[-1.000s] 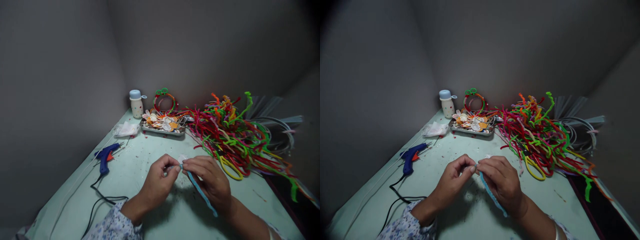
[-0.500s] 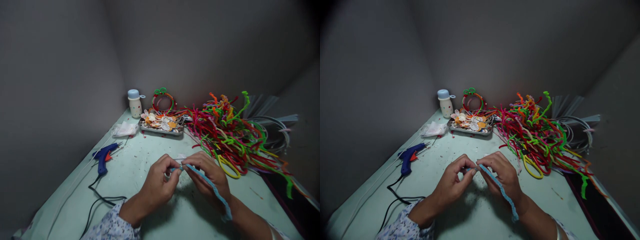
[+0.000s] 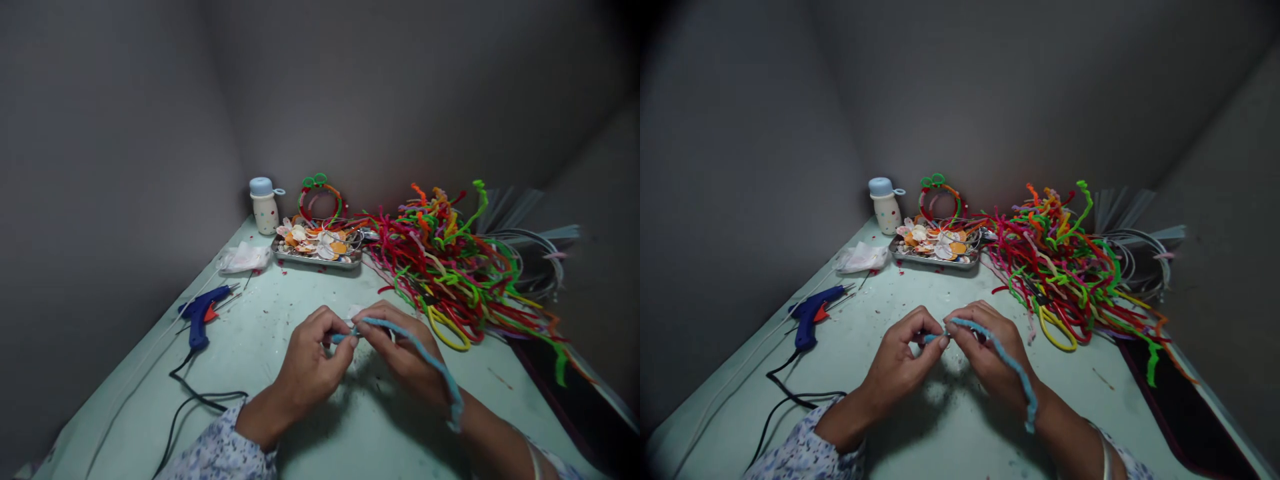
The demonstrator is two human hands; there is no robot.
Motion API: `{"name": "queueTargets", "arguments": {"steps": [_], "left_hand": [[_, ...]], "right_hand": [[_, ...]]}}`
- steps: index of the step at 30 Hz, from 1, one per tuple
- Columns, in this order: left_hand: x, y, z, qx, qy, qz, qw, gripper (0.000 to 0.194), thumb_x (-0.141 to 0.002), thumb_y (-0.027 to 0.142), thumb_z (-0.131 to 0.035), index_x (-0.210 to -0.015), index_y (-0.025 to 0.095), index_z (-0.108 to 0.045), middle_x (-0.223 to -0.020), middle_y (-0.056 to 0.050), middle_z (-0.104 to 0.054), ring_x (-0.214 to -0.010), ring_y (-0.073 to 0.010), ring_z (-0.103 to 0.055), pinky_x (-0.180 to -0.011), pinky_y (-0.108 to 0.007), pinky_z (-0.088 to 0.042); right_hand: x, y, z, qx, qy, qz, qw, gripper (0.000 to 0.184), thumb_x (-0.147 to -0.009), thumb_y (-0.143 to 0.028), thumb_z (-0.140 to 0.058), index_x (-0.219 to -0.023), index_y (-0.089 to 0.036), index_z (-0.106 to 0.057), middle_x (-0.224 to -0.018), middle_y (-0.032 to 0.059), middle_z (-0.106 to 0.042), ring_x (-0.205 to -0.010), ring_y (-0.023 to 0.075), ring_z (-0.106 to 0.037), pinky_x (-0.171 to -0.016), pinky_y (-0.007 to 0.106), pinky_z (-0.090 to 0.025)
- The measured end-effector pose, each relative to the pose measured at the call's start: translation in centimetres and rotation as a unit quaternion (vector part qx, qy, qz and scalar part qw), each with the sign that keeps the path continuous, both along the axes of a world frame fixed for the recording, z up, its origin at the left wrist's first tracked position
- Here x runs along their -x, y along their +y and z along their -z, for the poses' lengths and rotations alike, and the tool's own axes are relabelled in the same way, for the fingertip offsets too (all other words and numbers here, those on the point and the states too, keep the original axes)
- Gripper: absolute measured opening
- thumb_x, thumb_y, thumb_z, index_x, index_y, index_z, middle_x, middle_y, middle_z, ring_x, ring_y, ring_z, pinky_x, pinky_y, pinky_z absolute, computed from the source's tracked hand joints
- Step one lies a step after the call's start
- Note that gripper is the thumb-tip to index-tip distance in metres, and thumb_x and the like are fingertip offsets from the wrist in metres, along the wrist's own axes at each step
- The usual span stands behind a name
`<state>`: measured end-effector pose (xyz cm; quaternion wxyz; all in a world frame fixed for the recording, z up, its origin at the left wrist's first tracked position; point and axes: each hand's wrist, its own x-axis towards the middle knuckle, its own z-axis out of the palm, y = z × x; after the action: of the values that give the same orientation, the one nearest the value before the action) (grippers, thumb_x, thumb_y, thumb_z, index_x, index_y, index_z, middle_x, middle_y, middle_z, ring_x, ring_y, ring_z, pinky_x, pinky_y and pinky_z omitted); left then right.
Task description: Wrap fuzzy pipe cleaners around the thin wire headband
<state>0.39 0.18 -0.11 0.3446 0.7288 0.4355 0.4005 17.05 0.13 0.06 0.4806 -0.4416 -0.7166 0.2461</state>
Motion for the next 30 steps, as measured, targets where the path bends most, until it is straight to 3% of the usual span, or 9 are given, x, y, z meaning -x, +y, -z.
{"name": "queueTargets", "arguments": {"steps": [4,10,15,18,24,30], "left_hand": [[0.1,-0.2,0.0,-0.015,0.023,0.001,1.0,0.009,-0.08,0.019,-0.056,-0.072,0.017,-0.051,-0.072,0.0,-0.051,-0.069,-0.0132,-0.048,-0.062,-0.025,-0.036],[0.2,-0.3,-0.2,-0.047,0.031,0.025,0.998,0.01,-0.077,0.015,-0.056,-0.071,0.018,-0.049,-0.07,0.001,-0.05,-0.069,-0.0142,-0.047,-0.064,-0.027,-0.034],[0.1,-0.2,-0.4,-0.046,0.027,0.027,0.998,0.01,-0.076,0.014,-0.055,-0.071,0.018,-0.048,-0.071,0.0,-0.051,-0.071,-0.0147,-0.048,-0.065,-0.027,-0.035],[0.1,-0.1,-0.4,-0.039,0.027,0.026,0.999,0.01,-0.077,0.014,-0.055,-0.07,0.018,-0.049,-0.07,0.0,-0.051,-0.07,-0.0148,-0.048,-0.065,-0.027,-0.035],[0.1,-0.1,-0.4,-0.034,0.028,0.034,0.998,0.009,-0.077,0.015,-0.054,-0.07,0.018,-0.048,-0.071,0.0,-0.05,-0.07,-0.0148,-0.047,-0.064,-0.027,-0.034],[0.1,-0.3,-0.4,-0.032,0.029,0.026,0.999,0.01,-0.076,0.014,-0.055,-0.069,0.018,-0.048,-0.071,-0.001,-0.05,-0.07,-0.0152,-0.047,-0.064,-0.027,-0.033]], "right_hand": [[-0.2,0.0,0.2,0.081,0.037,0.016,0.996,0.021,-0.086,-0.036,-0.057,-0.08,-0.019,-0.068,-0.074,0.0025,-0.067,-0.067,0.0163,-0.061,-0.059,0.026,-0.046],[-0.1,0.1,-0.1,0.133,0.029,0.018,0.991,0.027,-0.084,-0.04,-0.057,-0.07,-0.018,-0.064,-0.062,-0.0004,-0.06,-0.059,0.0141,-0.053,-0.054,0.025,-0.041],[-0.2,0.2,-0.4,0.126,0.106,0.014,0.986,0.024,-0.082,-0.041,-0.059,-0.079,-0.019,-0.069,-0.071,0.0027,-0.067,-0.063,0.0159,-0.058,-0.058,0.027,-0.046],[-0.3,0.3,-0.4,0.132,0.18,0.044,0.974,0.027,-0.081,-0.043,-0.06,-0.078,-0.017,-0.068,-0.066,0.003,-0.065,-0.057,0.0146,-0.055,-0.052,0.026,-0.045],[-0.3,0.6,-0.1,0.164,0.212,0.052,0.962,0.029,-0.079,-0.044,-0.062,-0.073,-0.016,-0.066,-0.062,0.001,-0.059,-0.056,0.0127,-0.05,-0.053,0.025,-0.041],[-0.5,1.0,0.9,0.19,0.287,0.031,0.938,0.03,-0.08,-0.043,-0.062,-0.091,-0.015,-0.066,-0.066,0.0018,-0.059,-0.054,0.0127,-0.049,-0.048,0.025,-0.039]]}}
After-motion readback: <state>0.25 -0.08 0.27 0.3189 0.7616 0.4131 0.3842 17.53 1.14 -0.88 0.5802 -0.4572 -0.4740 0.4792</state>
